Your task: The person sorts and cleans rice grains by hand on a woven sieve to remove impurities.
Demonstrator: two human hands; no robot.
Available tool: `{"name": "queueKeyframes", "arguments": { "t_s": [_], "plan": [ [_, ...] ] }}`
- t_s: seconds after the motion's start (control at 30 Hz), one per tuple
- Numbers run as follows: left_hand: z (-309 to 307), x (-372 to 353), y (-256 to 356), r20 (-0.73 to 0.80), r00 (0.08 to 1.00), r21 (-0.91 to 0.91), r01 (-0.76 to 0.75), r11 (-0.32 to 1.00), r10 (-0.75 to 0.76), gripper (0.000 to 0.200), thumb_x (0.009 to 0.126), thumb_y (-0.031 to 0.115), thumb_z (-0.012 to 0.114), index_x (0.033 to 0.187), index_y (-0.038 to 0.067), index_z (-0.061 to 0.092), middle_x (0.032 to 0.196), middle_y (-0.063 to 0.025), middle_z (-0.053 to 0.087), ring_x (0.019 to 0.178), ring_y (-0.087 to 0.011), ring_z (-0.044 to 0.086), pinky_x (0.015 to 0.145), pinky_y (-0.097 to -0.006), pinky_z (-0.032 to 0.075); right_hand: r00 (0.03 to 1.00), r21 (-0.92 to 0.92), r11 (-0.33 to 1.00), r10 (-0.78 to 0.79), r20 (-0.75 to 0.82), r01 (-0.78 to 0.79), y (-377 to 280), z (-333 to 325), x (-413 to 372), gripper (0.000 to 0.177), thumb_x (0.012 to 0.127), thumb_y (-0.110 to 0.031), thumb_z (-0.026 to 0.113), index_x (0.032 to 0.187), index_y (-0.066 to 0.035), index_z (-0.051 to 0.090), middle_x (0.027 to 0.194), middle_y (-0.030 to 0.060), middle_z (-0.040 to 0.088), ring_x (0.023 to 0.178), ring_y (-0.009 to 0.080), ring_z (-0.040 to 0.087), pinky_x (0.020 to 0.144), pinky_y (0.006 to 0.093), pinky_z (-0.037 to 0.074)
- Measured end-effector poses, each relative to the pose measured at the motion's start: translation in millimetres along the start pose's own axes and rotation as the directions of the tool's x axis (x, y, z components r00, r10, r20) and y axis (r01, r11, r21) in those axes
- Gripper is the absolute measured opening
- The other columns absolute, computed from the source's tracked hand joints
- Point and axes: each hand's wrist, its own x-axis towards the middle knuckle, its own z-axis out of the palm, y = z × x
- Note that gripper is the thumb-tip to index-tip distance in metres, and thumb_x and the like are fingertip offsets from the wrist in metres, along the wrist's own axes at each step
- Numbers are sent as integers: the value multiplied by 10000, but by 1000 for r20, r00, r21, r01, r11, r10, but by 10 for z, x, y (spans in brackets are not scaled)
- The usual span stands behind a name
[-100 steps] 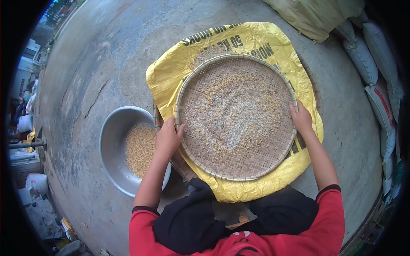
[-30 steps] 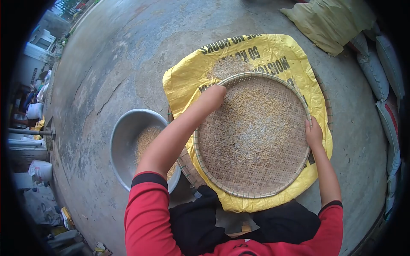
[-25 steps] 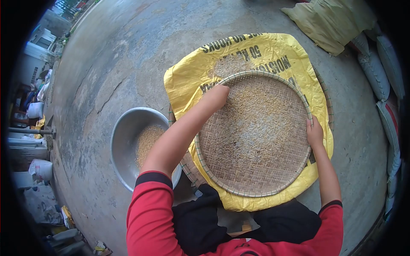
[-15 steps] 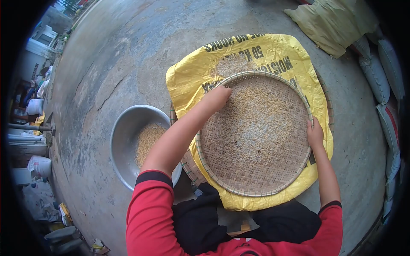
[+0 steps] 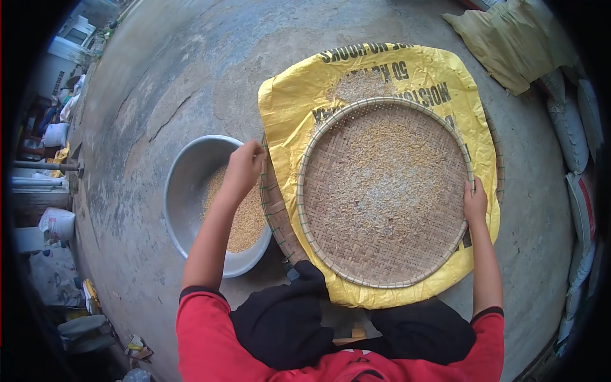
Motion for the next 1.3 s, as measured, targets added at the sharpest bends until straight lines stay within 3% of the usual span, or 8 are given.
{"name": "queueKeyframes", "arguments": {
  "t_s": [0.07,0.1,0.17,0.33,0.4,0.6,0.8,1.3],
  "plan": [
    [-256,-364,-337,117,903,32,413,910,-414,234,749,72,641,952,3,548,870,-179,590,833,-323,586,717,-383,455,1000,-2,1000,0,-4,0,16,6,2,343,892,-281,471,1116,-27,524,954,195,607,881,356,582,757,383,452],
    [-279,-554,-484,118,899,36,420,907,-421,234,749,72,641,952,3,548,870,-179,590,833,-323,586,717,-383,455,1000,-7,1000,-3,-10,3,25,10,3,341,892,-287,472,1109,-30,527,945,193,608,876,355,583,753,381,452],
    [-290,-868,-654,-26,888,383,433,816,-459,374,729,105,674,1067,30,530,953,-165,580,851,-298,586,719,-375,464,1000,7,1000,1,8,-1,24,12,-5,337,892,-291,470,1103,-35,529,939,193,608,875,355,583,749,380,452],
    [-142,-691,-317,-58,894,194,446,874,-443,418,731,127,676,1109,40,522,961,-141,567,886,-281,566,767,-373,455,1000,-9,1000,-2,-1,2,0,10,-1,330,895,-304,466,1089,-46,532,926,193,610,872,350,585,741,382,451],
    [-39,-491,-137,-115,993,104,18,994,-6,313,752,105,647,1048,44,563,952,-129,567,888,-292,561,770,-378,454,999,-39,999,-27,-31,26,96,58,10,327,895,-302,467,1086,-44,532,922,194,609,870,350,585,739,383,451],
    [579,5,495,75,899,-1,-434,901,432,144,726,94,637,865,80,600,1034,-81,544,1021,-265,498,837,-368,413,1000,-6,1000,12,17,-11,44,37,10,334,890,-295,480,1084,-28,529,910,203,607,859,358,585,737,384,452],
    [952,213,528,148,864,104,-498,861,482,95,731,162,632,815,139,595,1210,-64,441,1231,-264,310,948,-438,254,1000,-14,1000,-22,1,22,76,28,25,337,894,-293,473,1081,-17,526,911,201,605,856,360,582,738,382,450],
    [1122,278,497,216,846,230,-529,817,487,131,749,133,589,872,99,562,1235,-86,449,1256,-248,297,955,-442,223,1000,-2,1000,8,28,-8,77,26,21,361,891,-295,473,1119,-17,514,960,206,603,897,360,578,767,382,449]
  ]
}}
